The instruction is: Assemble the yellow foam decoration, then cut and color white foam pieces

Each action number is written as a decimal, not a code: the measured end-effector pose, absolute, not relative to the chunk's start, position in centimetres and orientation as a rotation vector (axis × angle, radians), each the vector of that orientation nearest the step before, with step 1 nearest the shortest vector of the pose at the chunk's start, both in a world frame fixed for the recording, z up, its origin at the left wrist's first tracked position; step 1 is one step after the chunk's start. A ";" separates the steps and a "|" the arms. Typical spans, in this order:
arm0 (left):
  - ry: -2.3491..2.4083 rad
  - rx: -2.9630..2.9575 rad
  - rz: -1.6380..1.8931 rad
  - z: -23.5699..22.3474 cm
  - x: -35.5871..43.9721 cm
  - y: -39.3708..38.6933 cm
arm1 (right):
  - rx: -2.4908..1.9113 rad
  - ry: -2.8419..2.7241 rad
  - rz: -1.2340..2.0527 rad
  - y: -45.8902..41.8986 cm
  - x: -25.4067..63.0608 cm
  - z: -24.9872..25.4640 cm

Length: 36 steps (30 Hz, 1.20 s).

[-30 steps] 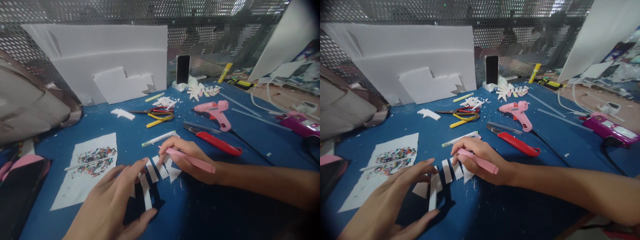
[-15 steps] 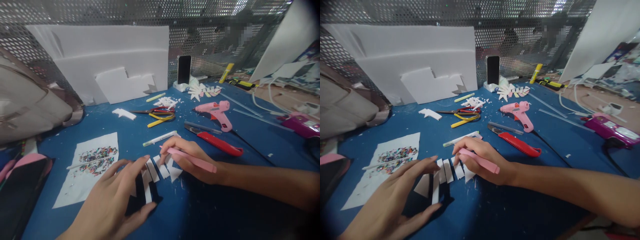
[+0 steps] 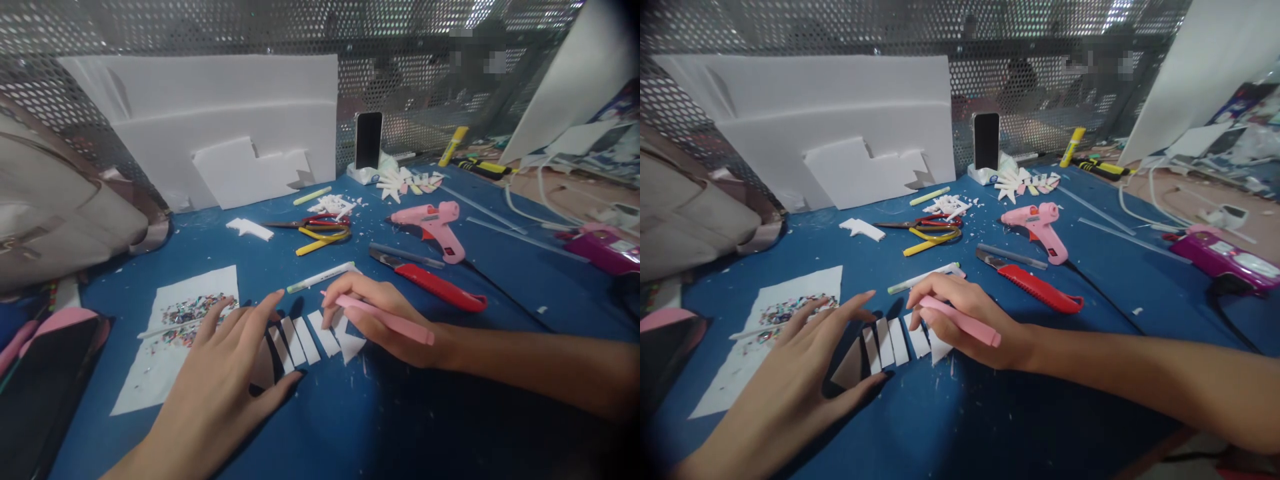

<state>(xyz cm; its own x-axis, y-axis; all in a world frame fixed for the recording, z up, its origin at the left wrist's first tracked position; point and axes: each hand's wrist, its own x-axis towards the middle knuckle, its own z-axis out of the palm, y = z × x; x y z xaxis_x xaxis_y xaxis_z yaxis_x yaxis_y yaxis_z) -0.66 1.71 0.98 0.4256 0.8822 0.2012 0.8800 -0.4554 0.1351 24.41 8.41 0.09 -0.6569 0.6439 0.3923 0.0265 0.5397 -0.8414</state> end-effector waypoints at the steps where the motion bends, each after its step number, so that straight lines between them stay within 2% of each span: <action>1: 1.630 2.646 0.383 0.9 -0.6 1.7 | -0.549 -2.066 1.109 8.4 24.4 0.1; 9: 1.575 2.630 0.373 0.8 0.1 1.8 | -0.831 -2.217 0.824 9.3 24.7 0.7; 22: 1.556 2.642 0.355 0.7 0.1 1.7 | -0.570 -2.542 0.595 9.1 25.0 0.1; 28: 1.678 2.816 0.269 1.7 -1.5 1.9 | -0.576 -2.520 0.592 9.1 25.0 0.0; 36: 1.627 2.738 0.245 1.8 -2.7 1.7 | -0.594 -2.542 0.557 9.1 24.8 0.1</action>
<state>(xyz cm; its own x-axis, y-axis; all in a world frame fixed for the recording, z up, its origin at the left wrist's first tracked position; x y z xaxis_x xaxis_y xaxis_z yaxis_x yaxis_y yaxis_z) -2.66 1.68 1.84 0.4696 0.8686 0.1580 0.8767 -0.4799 0.0328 24.79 9.12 0.14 -0.7969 0.4955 0.3456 0.3054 0.8240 -0.4772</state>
